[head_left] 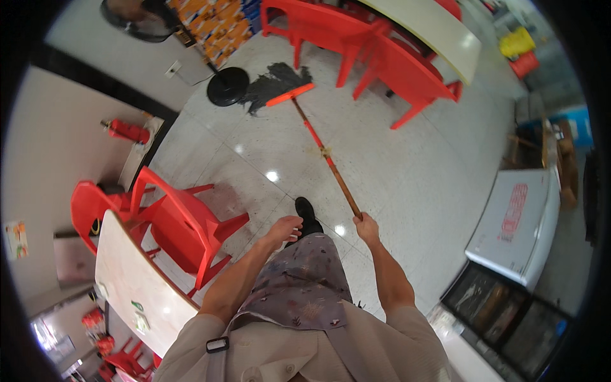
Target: The person sweeps the tiled floor of a restaurant using a broom, moving from the dining room table section through the kitchen line and prep area, and concludes by cleaning the floor corners of a small restroom.
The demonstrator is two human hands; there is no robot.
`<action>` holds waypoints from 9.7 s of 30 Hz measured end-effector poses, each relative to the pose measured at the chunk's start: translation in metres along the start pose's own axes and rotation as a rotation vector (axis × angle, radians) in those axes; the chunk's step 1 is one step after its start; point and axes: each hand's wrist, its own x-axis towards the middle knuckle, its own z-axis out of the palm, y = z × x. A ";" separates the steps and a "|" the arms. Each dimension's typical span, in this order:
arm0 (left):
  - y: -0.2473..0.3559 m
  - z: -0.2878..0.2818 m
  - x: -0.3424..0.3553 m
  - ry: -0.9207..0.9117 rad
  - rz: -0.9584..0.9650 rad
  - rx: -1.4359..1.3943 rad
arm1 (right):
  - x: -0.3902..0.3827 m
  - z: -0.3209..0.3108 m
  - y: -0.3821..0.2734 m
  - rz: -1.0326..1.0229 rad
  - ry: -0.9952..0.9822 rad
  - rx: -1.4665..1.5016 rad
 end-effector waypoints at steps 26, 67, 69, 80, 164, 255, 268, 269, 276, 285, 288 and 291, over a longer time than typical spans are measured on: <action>-0.112 0.314 0.085 -0.564 -0.301 0.940 | -0.413 0.114 0.226 0.769 0.350 0.773; 0.466 0.922 0.415 -0.337 -0.073 0.288 | 0.477 -0.682 0.330 0.062 0.220 0.745; 0.497 0.947 0.439 -0.283 -0.087 0.214 | 0.527 -0.701 0.345 -0.069 0.144 0.485; 0.695 1.075 0.514 -0.205 0.083 0.294 | 0.734 -0.900 0.370 -0.354 -0.177 0.131; 1.632 0.895 1.026 -0.066 0.075 0.022 | 1.570 -1.298 -0.189 -0.423 -0.231 -0.062; 1.775 1.359 1.179 -1.373 -0.324 1.674 | 1.569 -1.490 0.033 0.535 0.317 0.553; 2.023 1.501 1.324 -0.851 -0.143 1.204 | 1.883 -1.703 0.131 0.306 0.473 0.579; 2.034 1.508 1.332 -0.826 -0.141 1.150 | 1.908 -1.725 0.135 0.270 0.497 0.586; 2.099 1.535 1.387 -0.528 -0.136 0.968 | 2.078 -1.846 0.173 0.523 0.530 1.073; 2.165 1.594 1.424 -0.138 -0.139 0.652 | 2.330 -2.065 0.331 0.316 0.653 0.681; 2.166 1.622 1.429 -0.087 -0.152 0.654 | 2.389 -2.138 0.350 0.364 0.610 0.809; 2.173 1.666 1.431 -0.175 -0.190 0.767 | 2.395 -2.171 0.362 0.394 0.625 0.680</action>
